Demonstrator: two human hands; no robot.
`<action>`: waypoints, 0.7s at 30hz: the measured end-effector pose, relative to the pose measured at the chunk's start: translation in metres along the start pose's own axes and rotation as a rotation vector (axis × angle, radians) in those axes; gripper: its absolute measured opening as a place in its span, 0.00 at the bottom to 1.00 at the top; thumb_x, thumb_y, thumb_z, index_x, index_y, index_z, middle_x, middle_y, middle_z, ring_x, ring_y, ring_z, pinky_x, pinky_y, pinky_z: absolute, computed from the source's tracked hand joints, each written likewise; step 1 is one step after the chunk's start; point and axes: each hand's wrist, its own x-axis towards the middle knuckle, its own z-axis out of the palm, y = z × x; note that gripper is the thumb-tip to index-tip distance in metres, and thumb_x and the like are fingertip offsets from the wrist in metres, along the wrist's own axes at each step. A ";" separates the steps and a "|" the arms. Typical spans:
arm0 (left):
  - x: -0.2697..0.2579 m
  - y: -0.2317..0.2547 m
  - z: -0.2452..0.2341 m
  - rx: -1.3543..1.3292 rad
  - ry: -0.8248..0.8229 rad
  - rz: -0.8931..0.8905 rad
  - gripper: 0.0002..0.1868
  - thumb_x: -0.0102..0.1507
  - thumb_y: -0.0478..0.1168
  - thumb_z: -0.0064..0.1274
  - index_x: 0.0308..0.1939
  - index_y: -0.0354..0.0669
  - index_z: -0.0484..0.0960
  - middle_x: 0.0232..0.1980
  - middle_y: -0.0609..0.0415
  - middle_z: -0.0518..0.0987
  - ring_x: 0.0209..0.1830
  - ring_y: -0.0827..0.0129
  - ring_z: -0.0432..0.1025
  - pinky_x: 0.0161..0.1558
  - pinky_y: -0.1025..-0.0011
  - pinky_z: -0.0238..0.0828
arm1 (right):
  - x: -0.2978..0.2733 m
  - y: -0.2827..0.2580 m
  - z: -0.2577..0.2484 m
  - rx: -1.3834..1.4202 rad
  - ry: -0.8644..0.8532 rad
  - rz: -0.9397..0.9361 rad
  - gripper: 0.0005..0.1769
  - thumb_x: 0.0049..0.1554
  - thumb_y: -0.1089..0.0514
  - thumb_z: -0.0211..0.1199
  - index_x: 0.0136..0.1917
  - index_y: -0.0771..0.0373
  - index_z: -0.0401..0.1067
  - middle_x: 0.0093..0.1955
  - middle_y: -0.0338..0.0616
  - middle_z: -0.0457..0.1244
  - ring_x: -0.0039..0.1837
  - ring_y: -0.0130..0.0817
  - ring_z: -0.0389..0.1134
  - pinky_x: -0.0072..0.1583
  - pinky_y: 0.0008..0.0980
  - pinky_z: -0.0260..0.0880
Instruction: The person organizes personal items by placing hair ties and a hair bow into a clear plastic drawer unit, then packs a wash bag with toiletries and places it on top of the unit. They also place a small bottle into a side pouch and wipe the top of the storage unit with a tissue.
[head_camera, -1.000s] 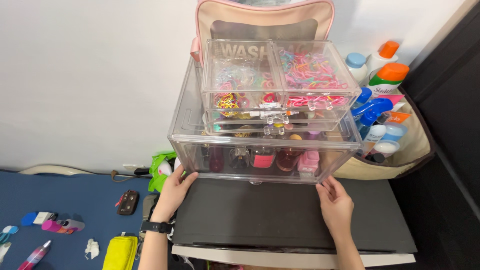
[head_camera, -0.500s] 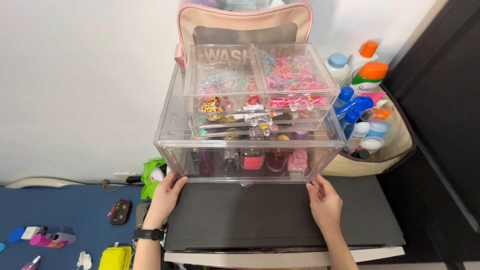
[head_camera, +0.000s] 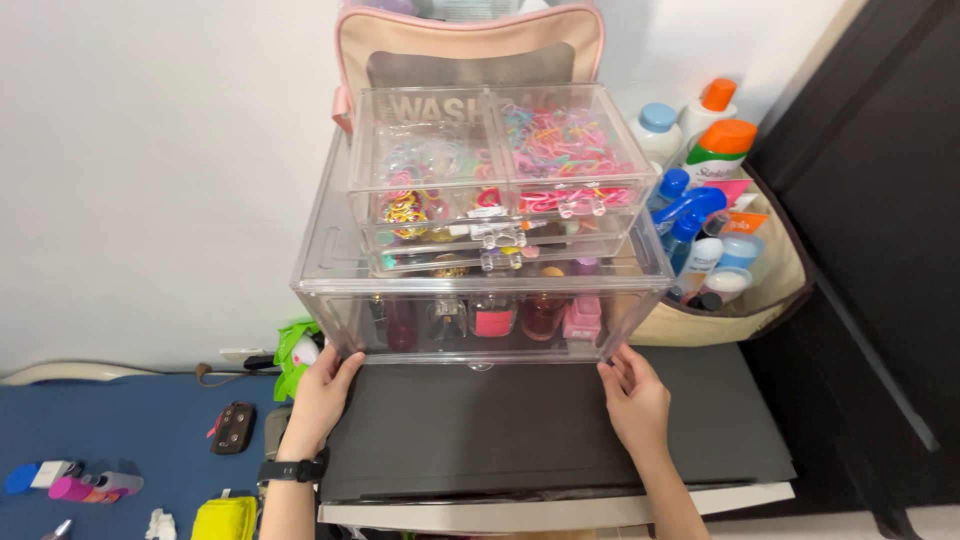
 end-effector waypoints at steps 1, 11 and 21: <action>0.000 -0.001 0.000 0.029 0.003 0.009 0.20 0.68 0.40 0.54 0.63 0.36 0.77 0.46 0.52 0.83 0.45 0.76 0.70 0.50 0.76 0.67 | 0.001 0.002 0.000 0.005 0.001 0.001 0.28 0.57 0.66 0.65 0.69 0.74 0.66 0.64 0.55 0.68 0.67 0.36 0.70 0.65 0.31 0.70; -0.031 0.059 0.016 0.460 0.321 0.614 0.37 0.58 0.39 0.61 0.67 0.23 0.67 0.54 0.30 0.76 0.53 0.41 0.70 0.53 0.58 0.67 | -0.002 -0.011 -0.029 -0.107 0.010 -0.047 0.24 0.57 0.63 0.67 0.67 0.68 0.72 0.62 0.52 0.69 0.60 0.33 0.71 0.61 0.28 0.70; -0.137 0.188 0.172 0.332 0.303 0.685 0.14 0.59 0.34 0.62 0.49 0.44 0.82 0.34 0.49 0.79 0.33 0.55 0.75 0.36 0.62 0.73 | 0.038 -0.072 -0.149 -0.345 0.358 -0.472 0.24 0.67 0.67 0.55 0.76 0.68 0.62 0.70 0.59 0.63 0.68 0.43 0.69 0.65 0.38 0.70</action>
